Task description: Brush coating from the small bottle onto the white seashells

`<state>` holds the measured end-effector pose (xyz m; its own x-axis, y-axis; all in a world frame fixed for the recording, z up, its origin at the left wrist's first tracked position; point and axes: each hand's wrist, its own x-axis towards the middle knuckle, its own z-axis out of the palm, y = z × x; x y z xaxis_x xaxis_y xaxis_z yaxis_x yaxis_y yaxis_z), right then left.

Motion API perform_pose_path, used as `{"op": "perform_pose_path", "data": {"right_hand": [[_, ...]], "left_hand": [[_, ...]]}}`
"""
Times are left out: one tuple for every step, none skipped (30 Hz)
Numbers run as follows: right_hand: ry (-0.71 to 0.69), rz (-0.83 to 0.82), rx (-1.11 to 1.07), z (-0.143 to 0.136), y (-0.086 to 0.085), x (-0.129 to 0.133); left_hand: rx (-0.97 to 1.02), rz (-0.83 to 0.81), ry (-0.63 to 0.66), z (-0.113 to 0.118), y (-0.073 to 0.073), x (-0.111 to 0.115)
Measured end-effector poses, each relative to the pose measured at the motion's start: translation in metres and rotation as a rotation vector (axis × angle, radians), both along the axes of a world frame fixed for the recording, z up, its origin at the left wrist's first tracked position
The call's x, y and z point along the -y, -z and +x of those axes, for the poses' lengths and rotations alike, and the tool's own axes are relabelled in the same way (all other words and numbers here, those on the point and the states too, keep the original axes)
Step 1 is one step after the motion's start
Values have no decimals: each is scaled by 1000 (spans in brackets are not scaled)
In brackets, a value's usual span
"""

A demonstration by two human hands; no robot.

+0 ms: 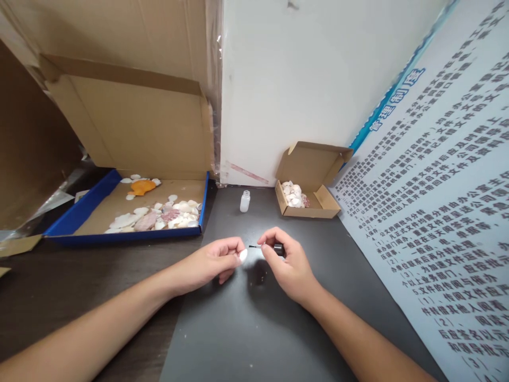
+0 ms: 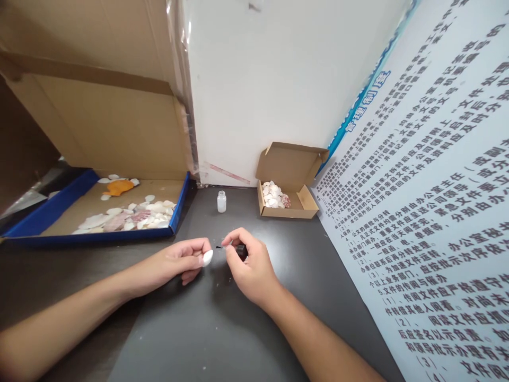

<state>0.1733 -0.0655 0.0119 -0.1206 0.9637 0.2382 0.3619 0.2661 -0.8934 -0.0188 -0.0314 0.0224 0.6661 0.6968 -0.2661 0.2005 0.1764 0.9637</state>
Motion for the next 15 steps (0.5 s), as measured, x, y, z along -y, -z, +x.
{"op": "perform_pose_path", "data": {"right_hand": [[-19, 0, -11, 0, 0, 0], [-48, 1, -12, 0, 0, 0], [-71, 3, -2, -1, 1, 0], [-80, 6, 17, -1, 1, 0], [-71, 10, 38, -1, 2, 0], [-40, 15, 53, 0, 3, -1], [-4, 18, 52, 0, 3, -2], [25, 26, 36, 0, 3, -2], [35, 36, 15, 0, 3, -2], [12, 43, -2, 1, 2, -2], [-24, 41, -9, 0, 2, -1], [-52, 35, -7, 0, 1, -1], [-65, 26, 1, 0, 1, 0], [-55, 19, 11, 0, 1, 0], [-30, 16, 15, -1, 1, 0]], "left_hand": [[-2, 3, 2, 0, 0, 0], [-1, 6, 5, 0, 1, -1], [2, 8, 9, 0, 1, -1], [6, 8, 12, -1, 2, -1], [11, 5, 14, -1, 3, -2], [16, 1, 15, -1, 4, -2], [20, -5, 14, -1, 5, -2], [22, -10, 13, -1, 5, -2], [20, -11, 11, -1, 6, -2], [17, -9, 9, -1, 5, -2], [11, -3, 10, -1, 5, -2], [6, 3, 13, -1, 4, -2], [1, 10, 18, -1, 4, -2], [-4, 15, 23, -1, 4, -2], [-8, 17, 27, -1, 3, -2]]}}
